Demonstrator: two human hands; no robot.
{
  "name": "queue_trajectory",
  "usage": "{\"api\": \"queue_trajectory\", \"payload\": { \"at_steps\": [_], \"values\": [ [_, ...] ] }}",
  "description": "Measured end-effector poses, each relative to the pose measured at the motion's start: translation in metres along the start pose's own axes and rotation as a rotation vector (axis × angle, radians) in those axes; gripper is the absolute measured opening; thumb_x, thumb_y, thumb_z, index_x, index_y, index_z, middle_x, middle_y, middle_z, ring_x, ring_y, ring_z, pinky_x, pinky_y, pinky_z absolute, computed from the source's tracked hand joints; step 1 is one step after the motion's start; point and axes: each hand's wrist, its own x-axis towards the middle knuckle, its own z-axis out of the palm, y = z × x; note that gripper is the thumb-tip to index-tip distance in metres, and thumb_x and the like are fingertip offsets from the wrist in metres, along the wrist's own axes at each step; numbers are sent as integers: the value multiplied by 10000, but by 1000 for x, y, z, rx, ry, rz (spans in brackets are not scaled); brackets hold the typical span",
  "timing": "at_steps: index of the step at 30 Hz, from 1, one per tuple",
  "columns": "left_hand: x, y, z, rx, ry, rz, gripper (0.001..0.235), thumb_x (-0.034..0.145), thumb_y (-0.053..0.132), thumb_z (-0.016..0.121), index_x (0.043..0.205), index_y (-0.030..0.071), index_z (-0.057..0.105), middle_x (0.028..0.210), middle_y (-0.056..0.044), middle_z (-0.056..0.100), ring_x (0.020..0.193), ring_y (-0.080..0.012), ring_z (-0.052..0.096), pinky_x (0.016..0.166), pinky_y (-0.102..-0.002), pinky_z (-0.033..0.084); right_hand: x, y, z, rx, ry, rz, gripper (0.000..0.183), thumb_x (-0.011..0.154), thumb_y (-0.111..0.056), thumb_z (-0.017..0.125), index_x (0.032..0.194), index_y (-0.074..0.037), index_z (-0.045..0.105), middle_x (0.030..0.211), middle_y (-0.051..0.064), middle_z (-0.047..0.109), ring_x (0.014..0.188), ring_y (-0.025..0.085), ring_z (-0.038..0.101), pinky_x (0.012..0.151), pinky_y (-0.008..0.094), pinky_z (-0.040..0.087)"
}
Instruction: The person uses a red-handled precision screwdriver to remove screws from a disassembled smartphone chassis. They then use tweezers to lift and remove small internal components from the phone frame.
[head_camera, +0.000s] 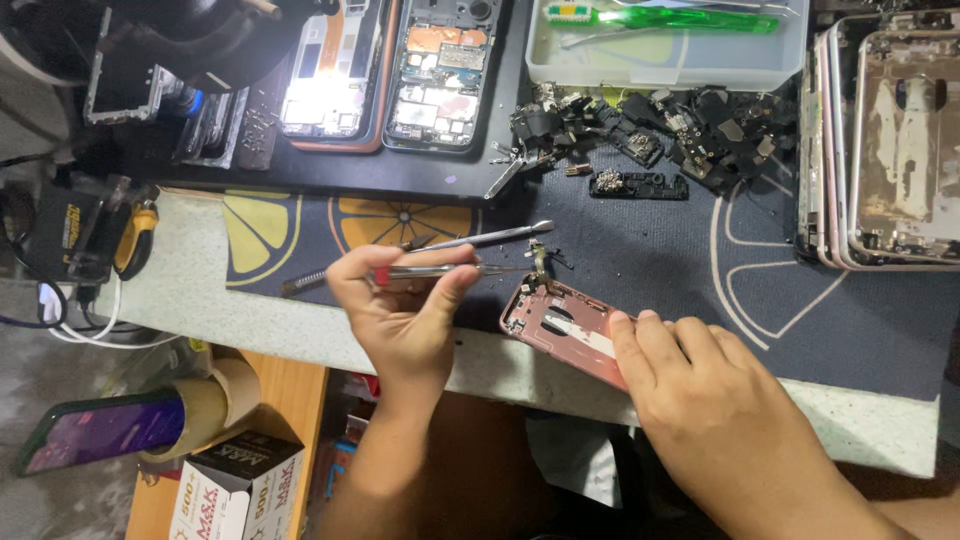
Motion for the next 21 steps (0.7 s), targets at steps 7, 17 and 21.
{"api": "queue_trajectory", "payload": {
  "at_steps": [7, 17, 21],
  "values": [
    [1, 2, -5, -222, -106, -121, 364, 1029, -4, 661, 1204, 96, 357, 1109, -274, 723, 1017, -303, 756, 905, -408, 658, -5, -1, 5, -55, 46, -11, 565, 767, -164, 582, 1293, 34, 641, 1129, 142, 690, 913, 240, 651, 779, 327, 528],
    [-4, 4, -16, -410, -201, -41, 313, 1096, 45, 626, 1301, 96, 395, 967, -238, 700, 880, -290, 722, 853, -436, 626, -6, -3, 8, -143, 72, -4, 514, 806, -179, 566, 1275, 12, 653, 1166, 98, 681, 917, 207, 617, 774, 308, 495],
    [-1, 1, -11, -303, 11, -17, 306, 1086, 57, 627, 1254, 95, 374, 1096, -255, 706, 943, -279, 721, 870, -400, 611, -7, -2, 9, -85, 9, 5, 526, 789, -181, 578, 1275, 8, 651, 1132, 85, 669, 924, 222, 612, 741, 320, 499]
  ]
}}
